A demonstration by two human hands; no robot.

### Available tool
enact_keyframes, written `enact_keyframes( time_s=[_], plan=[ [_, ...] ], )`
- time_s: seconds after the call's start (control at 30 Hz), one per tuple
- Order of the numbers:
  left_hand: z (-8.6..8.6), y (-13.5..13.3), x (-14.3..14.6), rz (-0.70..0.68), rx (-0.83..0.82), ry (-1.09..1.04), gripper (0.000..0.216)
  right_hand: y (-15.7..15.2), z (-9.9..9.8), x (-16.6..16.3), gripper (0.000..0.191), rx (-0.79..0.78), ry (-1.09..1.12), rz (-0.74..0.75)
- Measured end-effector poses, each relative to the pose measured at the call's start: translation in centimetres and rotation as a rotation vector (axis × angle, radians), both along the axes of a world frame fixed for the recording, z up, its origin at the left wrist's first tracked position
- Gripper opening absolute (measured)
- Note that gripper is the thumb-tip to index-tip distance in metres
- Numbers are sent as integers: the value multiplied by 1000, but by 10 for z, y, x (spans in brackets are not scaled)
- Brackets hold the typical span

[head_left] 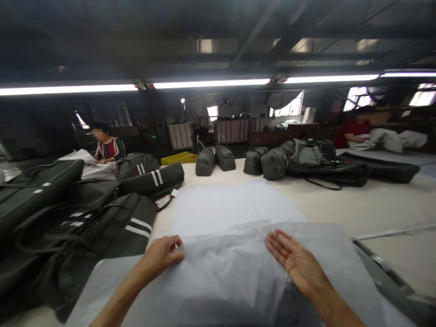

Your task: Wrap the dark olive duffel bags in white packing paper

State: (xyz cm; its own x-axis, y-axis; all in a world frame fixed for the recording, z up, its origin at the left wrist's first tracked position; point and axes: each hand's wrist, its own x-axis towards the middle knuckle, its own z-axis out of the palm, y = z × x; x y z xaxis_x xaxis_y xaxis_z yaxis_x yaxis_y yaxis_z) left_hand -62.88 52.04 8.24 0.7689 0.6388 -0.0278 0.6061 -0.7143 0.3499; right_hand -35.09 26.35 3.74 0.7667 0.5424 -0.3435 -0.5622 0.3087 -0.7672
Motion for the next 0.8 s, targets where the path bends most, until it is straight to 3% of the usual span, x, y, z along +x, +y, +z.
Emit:
enact_keyframes(
  time_s=[0.07,0.17,0.27,0.33,0.4,0.47,0.57,0.73,0.8],
  plan=[
    [1,2,4,-26,-1,-37,18,0,-4,0,26,-117,-322,-35],
    [3,6,7,-80,-11,-112,22,0,2,13,37,-358,-988,-124],
    [4,10,10,-78,-73,-101,25,3,18,39,56,-535,-1425,-39],
    [5,13,14,-71,-77,-71,27,7,28,60,64,-654,-1363,222],
    [4,15,19,-63,-39,-42,27,11,32,78,46,-716,-1157,522],
    [0,16,26,-61,13,-19,26,15,30,91,29,-714,-1019,695],
    [-14,17,36,-62,34,38,24,20,22,102,31,-690,-988,726],
    [-49,27,34,-29,-72,29,28,32,14,111,32,-672,-979,787],
    [-54,30,30,-22,31,-26,27,36,11,115,32,-665,-981,823]
  ],
)
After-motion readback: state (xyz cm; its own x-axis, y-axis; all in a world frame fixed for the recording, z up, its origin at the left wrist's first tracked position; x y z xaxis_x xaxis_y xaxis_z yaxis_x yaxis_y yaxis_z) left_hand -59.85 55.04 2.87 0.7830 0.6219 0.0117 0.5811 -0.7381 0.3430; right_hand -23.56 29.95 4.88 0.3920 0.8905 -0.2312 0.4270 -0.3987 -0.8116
